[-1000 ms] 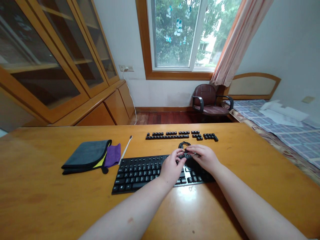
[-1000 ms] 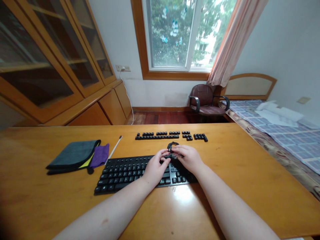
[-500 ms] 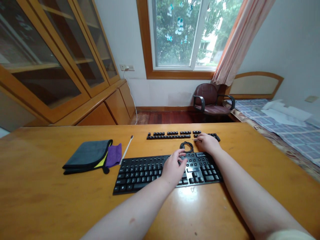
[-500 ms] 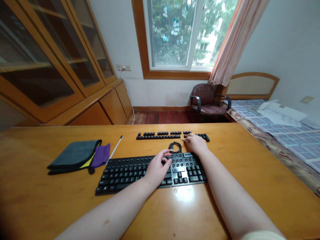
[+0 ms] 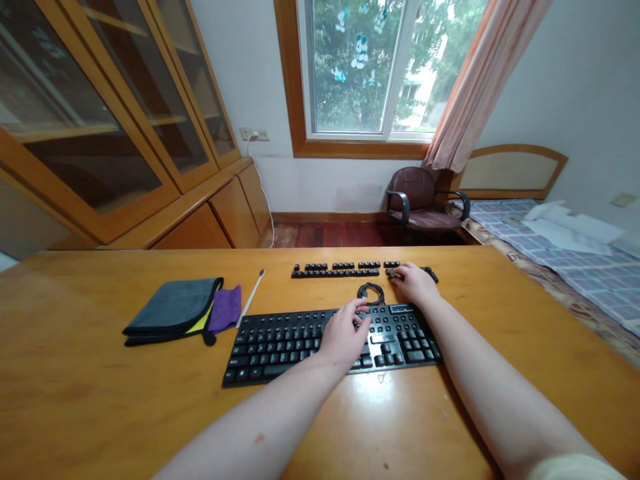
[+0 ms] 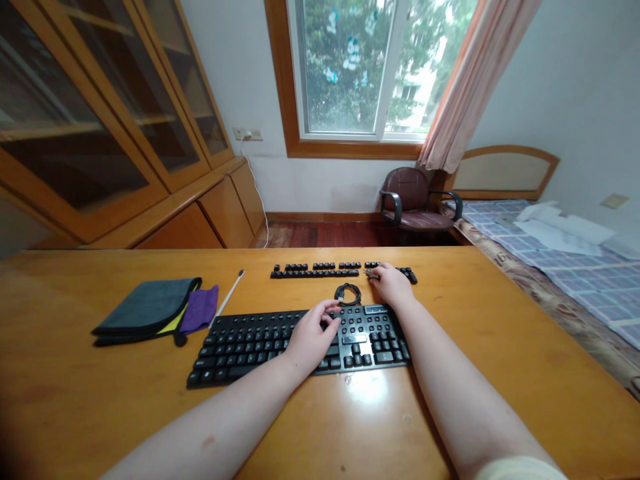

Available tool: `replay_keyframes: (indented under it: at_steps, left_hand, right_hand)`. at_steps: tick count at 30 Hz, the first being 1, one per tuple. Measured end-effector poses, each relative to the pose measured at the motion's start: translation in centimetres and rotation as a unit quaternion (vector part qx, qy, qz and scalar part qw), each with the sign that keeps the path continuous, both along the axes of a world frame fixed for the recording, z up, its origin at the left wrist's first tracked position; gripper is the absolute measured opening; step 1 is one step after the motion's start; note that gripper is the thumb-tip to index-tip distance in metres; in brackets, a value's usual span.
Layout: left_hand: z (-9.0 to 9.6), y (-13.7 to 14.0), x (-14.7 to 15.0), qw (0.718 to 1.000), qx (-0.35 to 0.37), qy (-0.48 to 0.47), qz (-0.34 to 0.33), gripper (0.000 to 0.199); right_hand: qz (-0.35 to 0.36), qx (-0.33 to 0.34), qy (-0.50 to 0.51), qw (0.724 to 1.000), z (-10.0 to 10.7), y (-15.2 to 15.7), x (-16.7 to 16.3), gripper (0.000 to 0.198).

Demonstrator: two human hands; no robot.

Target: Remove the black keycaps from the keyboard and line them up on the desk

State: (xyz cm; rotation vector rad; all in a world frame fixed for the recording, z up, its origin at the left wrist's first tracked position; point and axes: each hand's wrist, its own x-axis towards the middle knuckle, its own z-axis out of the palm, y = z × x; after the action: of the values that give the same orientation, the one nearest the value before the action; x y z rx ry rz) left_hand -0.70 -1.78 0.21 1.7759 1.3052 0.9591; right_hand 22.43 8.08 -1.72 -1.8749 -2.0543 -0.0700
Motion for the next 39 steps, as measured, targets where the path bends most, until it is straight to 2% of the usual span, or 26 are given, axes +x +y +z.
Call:
replay_keyframes:
  at_steps: [2, 5, 9, 11, 13, 15, 18, 20, 25, 29, 32, 35, 39]
  left_hand:
    - [-0.1, 0.0, 0.0, 1.000, 0.008, 0.000, -0.001, 0.033]
    - [-0.1, 0.0, 0.0, 1.000, 0.020, 0.007, -0.001, 0.032]
    - [0.0, -0.3, 0.1, 0.996, 0.050, 0.076, 0.008, 0.031]
    - [0.0, -0.7, 0.3, 0.986, 0.076, 0.149, 0.022, 0.033]
    - [-0.2, -1.1, 0.5, 0.972, 0.087, 0.217, 0.026, 0.040]
    - [-0.3, -1.4, 0.6, 0.964, 0.079, 0.254, 0.010, 0.048]
    - [0.0, -1.4, 0.5, 0.961, 0.060, 0.267, -0.029, 0.052]
    - [0.3, -1.4, 0.4, 0.963, 0.051, 0.257, -0.069, 0.052]
    - [0.7, -1.8, 0.3, 0.960, 0.059, 0.209, -0.176, 0.057]
    - [0.4, -2.2, 0.5, 0.956, 0.085, 0.226, -0.168, 0.070]
    - [-0.1, -2.1, 0.6, 0.952, 0.107, 0.246, -0.147, 0.068]
    - [-0.6, -1.8, 0.5, 0.952, 0.105, 0.250, -0.140, 0.064]
    - [-1.0, -1.6, 0.5, 0.950, 0.110, 0.253, -0.145, 0.066]
  right_hand:
    - [0.014, 0.013, 0.030, 0.999, 0.5, -0.3, 0.1, 0.019]
    - [0.042, 0.053, 0.104, 0.992, 2.4, -1.3, 0.0, 0.025]
    - [0.088, 0.106, 0.262, 0.955, 5.1, -4.5, -1.5, 0.041]
    - [0.071, 0.084, 0.332, 0.937, 5.4, -6.6, -2.6, 0.050]
    - [0.070, 0.007, 0.376, 0.924, 4.9, -8.4, -3.7, 0.054]
    - [0.068, -0.049, 0.408, 0.909, 3.9, -9.6, -4.4, 0.051]
    - [0.055, -0.083, 0.456, 0.884, 2.9, -9.9, -4.9, 0.043]
    - [0.062, -0.107, 0.462, 0.878, 2.8, -9.7, -5.0, 0.035]
    - [0.134, -0.181, 0.403, 0.887, 2.9, -9.7, -5.1, 0.019]
    - [0.160, -0.203, 0.418, 0.871, 2.8, -10.0, -4.9, 0.019]
    - [0.164, -0.224, 0.417, 0.865, 2.6, -9.9, -5.0, 0.019]
    - [0.171, -0.234, 0.396, 0.871, 2.5, -9.8, -5.3, 0.022]
    - [0.220, -0.232, 0.338, 0.885, 2.7, -9.9, -5.7, 0.021]
